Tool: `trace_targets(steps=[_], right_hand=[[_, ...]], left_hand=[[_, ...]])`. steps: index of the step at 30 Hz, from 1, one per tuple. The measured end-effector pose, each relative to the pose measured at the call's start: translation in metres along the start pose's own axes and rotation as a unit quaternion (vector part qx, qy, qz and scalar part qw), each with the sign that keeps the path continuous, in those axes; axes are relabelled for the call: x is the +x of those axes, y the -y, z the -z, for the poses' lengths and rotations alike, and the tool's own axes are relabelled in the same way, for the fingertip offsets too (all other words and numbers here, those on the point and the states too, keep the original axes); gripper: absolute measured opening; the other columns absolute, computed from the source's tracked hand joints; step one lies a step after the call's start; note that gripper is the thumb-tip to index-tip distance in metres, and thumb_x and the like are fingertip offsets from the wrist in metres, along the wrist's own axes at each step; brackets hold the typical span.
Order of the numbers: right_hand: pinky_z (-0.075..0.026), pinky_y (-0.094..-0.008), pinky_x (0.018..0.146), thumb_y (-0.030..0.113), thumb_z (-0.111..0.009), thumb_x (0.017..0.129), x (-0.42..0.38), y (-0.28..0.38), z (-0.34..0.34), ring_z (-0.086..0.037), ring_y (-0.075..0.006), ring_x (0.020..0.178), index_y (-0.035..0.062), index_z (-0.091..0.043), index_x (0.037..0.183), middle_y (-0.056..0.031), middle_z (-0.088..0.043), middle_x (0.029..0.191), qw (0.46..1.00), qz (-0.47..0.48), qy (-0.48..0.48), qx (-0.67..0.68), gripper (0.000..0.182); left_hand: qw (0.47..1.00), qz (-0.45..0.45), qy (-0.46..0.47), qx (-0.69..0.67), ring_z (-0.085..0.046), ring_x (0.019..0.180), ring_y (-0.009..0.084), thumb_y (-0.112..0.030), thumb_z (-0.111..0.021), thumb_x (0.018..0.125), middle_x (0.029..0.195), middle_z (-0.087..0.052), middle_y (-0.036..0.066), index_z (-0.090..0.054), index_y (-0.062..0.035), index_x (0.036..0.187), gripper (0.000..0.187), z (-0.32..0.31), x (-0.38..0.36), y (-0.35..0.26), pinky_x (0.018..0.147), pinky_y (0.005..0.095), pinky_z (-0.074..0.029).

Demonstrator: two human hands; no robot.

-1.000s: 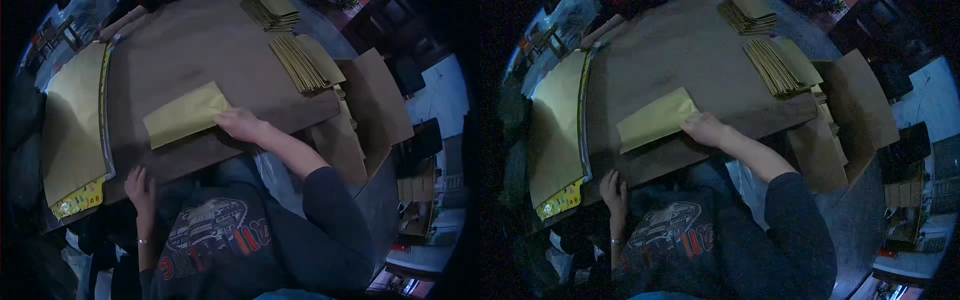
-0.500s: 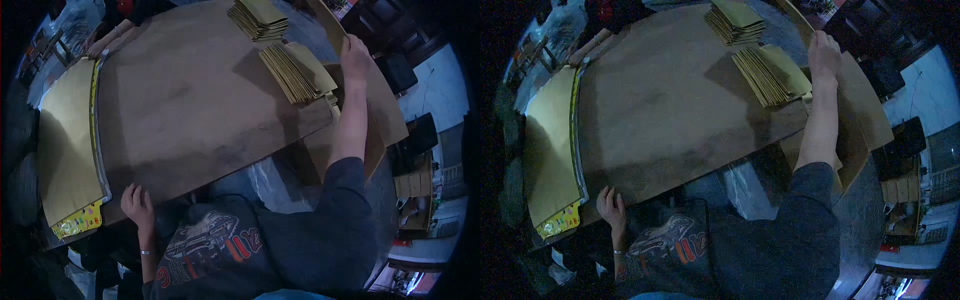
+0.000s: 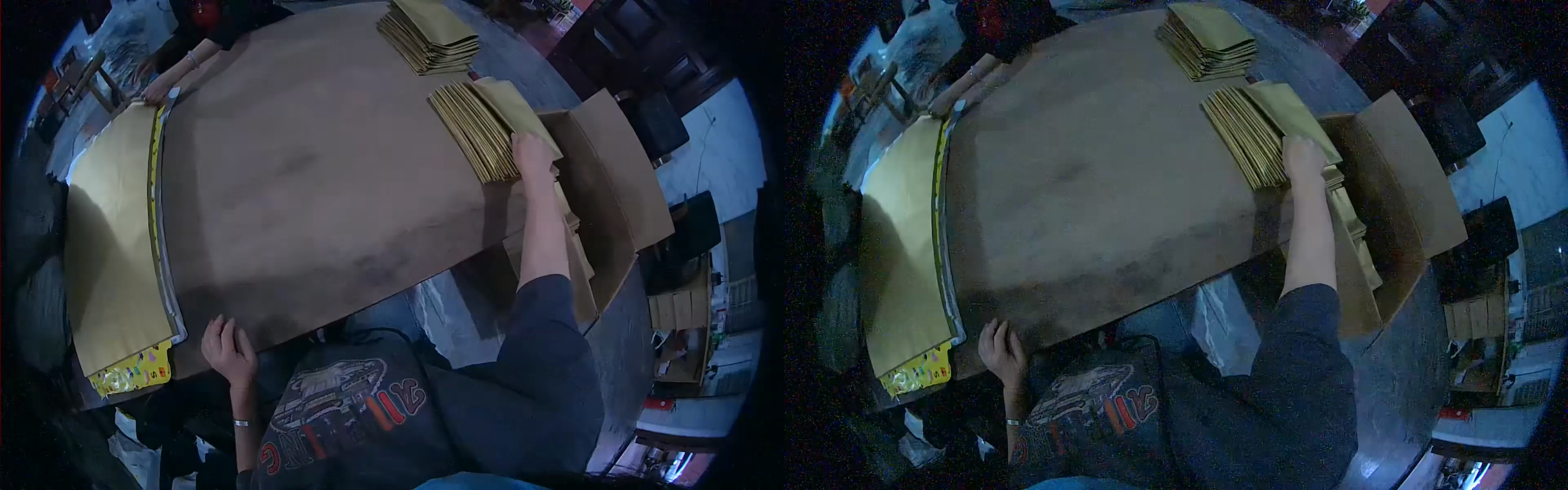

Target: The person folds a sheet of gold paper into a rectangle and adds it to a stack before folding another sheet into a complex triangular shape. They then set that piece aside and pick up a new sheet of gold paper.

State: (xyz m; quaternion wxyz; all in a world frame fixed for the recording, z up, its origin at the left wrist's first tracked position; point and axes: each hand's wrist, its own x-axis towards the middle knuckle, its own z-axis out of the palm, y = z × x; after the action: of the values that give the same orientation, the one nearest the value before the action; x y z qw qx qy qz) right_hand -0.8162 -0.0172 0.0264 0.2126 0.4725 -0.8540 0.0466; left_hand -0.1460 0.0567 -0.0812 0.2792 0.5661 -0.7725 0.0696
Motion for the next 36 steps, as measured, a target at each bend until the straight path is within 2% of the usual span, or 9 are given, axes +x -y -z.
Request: trace_targets(steps=[3,5,9,10,17,21,23,24,36], right_hand=[[-0.051,-0.05,0.077,0.037,-0.051,0.093,0.005,0.003,0.004,-0.064,-0.0405,0.086,-0.0001,-0.069,0.084,-0.023,-0.066,0.085,0.998,0.052,-0.013,-0.029,0.042],[-0.05,-0.0495,0.08,0.039,-0.052,0.092,0.006,0.012,0.014,-0.063,-0.0407,0.088,-0.0005,-0.069,0.086,-0.0229,-0.066,0.085,0.996,0.061,0.07,0.0,0.043],[-0.047,-0.0502,0.086,0.032,-0.052,0.091,0.015,-0.008,-0.011,-0.06,-0.0417,0.098,-0.002,-0.063,0.104,-0.0271,-0.063,0.101,0.989,0.06,0.13,0.045,0.038],[-0.045,-0.051,0.089,0.022,-0.05,0.089,0.018,-0.01,-0.01,-0.058,-0.042,0.103,-0.0013,-0.06,0.109,-0.028,-0.06,0.109,0.982,0.047,0.181,0.04,0.032],[-0.05,-0.0511,0.076,0.008,-0.05,0.079,0.016,-0.02,-0.031,-0.063,-0.0444,0.082,-0.001,-0.064,0.096,-0.0235,-0.066,0.086,0.99,0.099,0.086,0.044,0.024],[-0.049,-0.0513,0.08,0.008,-0.049,0.079,0.007,-0.013,-0.007,-0.062,-0.0434,0.088,-0.0004,-0.064,0.098,-0.0262,-0.065,0.091,0.988,0.073,0.133,0.018,0.025],[-0.048,-0.0502,0.085,0.009,-0.048,0.08,-0.004,-0.007,0.005,-0.061,-0.0425,0.095,-0.0002,-0.065,0.098,-0.0275,-0.064,0.097,0.991,0.062,0.074,0.091,0.026],[-0.047,-0.0484,0.087,0.012,-0.05,0.083,0.0,-0.008,-0.002,-0.06,-0.0411,0.099,0.0004,-0.066,0.099,-0.0264,-0.064,0.1,0.99,0.003,0.102,0.102,0.026],[-0.047,-0.0454,0.084,0.02,-0.053,0.089,0.005,-0.037,-0.009,-0.062,-0.039,0.095,0.0055,-0.066,0.107,-0.0214,-0.066,0.098,0.979,0.048,0.14,0.14,0.026]], left_hand=[[1.0,0.002,0.002,-0.006,-0.053,0.115,0.0345,-0.014,-0.062,0.084,0.117,-0.06,0.014,-0.066,-0.0043,0.105,0.023,0.002,0.001,-0.003,0.098,0.0458,-0.038],[1.0,0.006,0.01,-0.005,-0.053,0.114,0.0346,-0.014,-0.062,0.084,0.118,-0.06,0.014,-0.066,-0.0042,0.105,0.023,0.004,0.003,-0.004,0.098,0.0458,-0.038],[1.0,-0.002,0.002,-0.005,-0.053,0.114,0.035,-0.014,-0.062,0.084,0.117,-0.06,0.014,-0.066,-0.0042,0.105,0.023,0.002,0.001,-0.003,0.098,0.0459,-0.038],[1.0,0.001,0.004,-0.006,-0.053,0.114,0.035,-0.014,-0.062,0.084,0.117,-0.06,0.014,-0.066,-0.0041,0.104,0.023,0.002,0.001,-0.003,0.098,0.0458,-0.038],[1.0,0.007,-0.006,-0.005,-0.054,0.113,0.0354,-0.014,-0.063,0.083,0.116,-0.06,0.014,-0.066,-0.004,0.103,0.023,0.004,0.002,-0.006,0.097,0.0462,-0.039],[1.0,0.009,-0.012,-0.007,-0.054,0.112,0.0352,-0.015,-0.063,0.083,0.116,-0.06,0.014,-0.066,-0.0042,0.102,0.022,0.003,0.001,-0.006,0.097,0.0464,-0.038],[1.0,0.009,-0.014,-0.009,-0.054,0.112,0.0352,-0.015,-0.063,0.082,0.116,-0.06,0.014,-0.066,-0.0043,0.102,0.022,0.002,0.001,-0.005,0.097,0.0465,-0.038],[1.0,0.008,-0.01,-0.01,-0.054,0.112,0.0351,-0.015,-0.063,0.082,0.116,-0.06,0.014,-0.066,-0.0047,0.102,0.023,0.002,0.001,-0.004,0.097,0.0466,-0.039],[1.0,-0.003,-0.026,-0.003,-0.056,0.109,0.0343,-0.014,-0.062,0.082,0.113,-0.061,0.013,-0.066,-0.0064,0.101,0.021,0.003,0.005,-0.005,0.095,0.0465,-0.04]])
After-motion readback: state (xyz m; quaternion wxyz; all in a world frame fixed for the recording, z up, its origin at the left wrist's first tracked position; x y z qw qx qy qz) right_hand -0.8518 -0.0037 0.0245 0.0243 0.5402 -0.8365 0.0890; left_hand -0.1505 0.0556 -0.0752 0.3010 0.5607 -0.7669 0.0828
